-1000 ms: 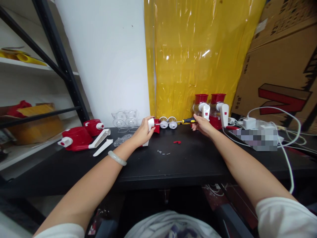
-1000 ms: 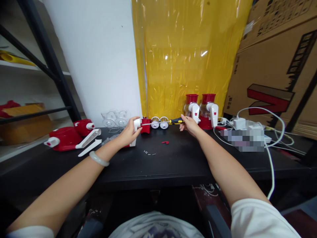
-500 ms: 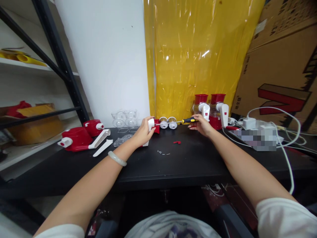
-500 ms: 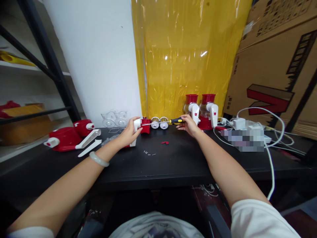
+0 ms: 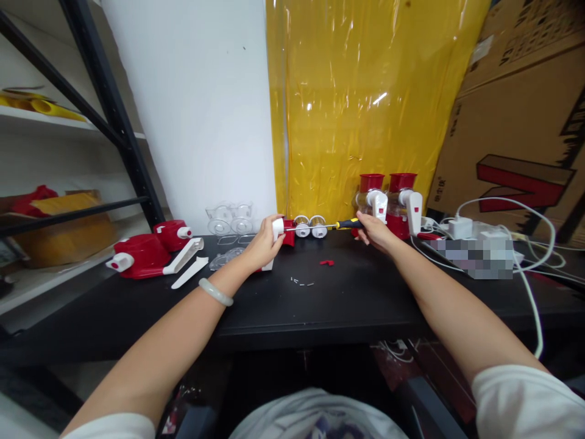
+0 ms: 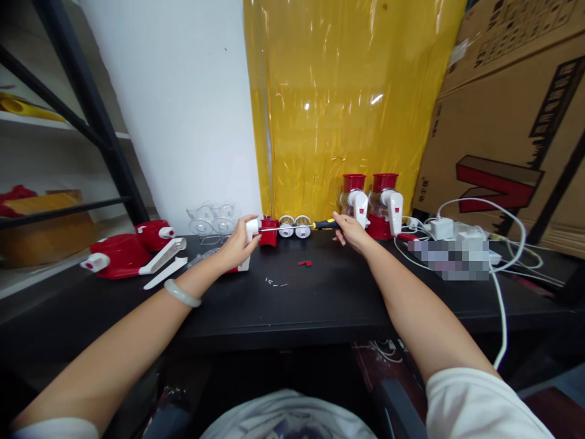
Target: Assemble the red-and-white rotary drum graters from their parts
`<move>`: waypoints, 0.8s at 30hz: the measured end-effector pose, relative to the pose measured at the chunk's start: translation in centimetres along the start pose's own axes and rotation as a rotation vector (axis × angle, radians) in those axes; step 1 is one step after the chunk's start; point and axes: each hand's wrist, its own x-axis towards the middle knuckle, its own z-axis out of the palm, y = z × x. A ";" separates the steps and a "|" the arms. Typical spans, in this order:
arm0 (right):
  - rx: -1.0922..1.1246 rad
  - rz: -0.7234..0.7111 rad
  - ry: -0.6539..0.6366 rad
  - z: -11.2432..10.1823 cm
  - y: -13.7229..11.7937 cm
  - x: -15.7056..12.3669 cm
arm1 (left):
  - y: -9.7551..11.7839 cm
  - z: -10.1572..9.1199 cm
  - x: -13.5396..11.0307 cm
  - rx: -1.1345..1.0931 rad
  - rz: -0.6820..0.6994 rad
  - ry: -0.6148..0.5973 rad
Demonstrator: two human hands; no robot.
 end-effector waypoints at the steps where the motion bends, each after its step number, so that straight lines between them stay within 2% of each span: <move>1: -0.025 -0.012 0.010 0.0 0.0 0.0 | 0.0 0.0 0.0 0.000 0.007 0.000; 4: -0.066 -0.016 0.055 0.1 0.1 0.2 | 0.2 0.0 0.0 -0.003 0.014 -0.003; 7: 0.001 0.076 0.099 0.4 0.0 0.3 | 0.3 0.0 0.0 -0.011 0.008 -0.002; 9: 0.118 0.131 0.070 0.5 -0.1 0.2 | 0.3 0.0 0.0 -0.017 -0.003 -0.001; 12: 0.248 0.111 0.000 0.4 -0.3 0.1 | 0.3 0.0 0.0 -0.025 -0.024 -0.004; 17: 0.244 0.055 -0.019 0.1 -0.1 0.2 | 0.2 0.0 0.0 -0.018 -0.024 -0.004; 24: 0.240 0.098 -0.022 0.1 -0.1 0.0 | 0.0 0.0 0.0 0.003 -0.004 0.000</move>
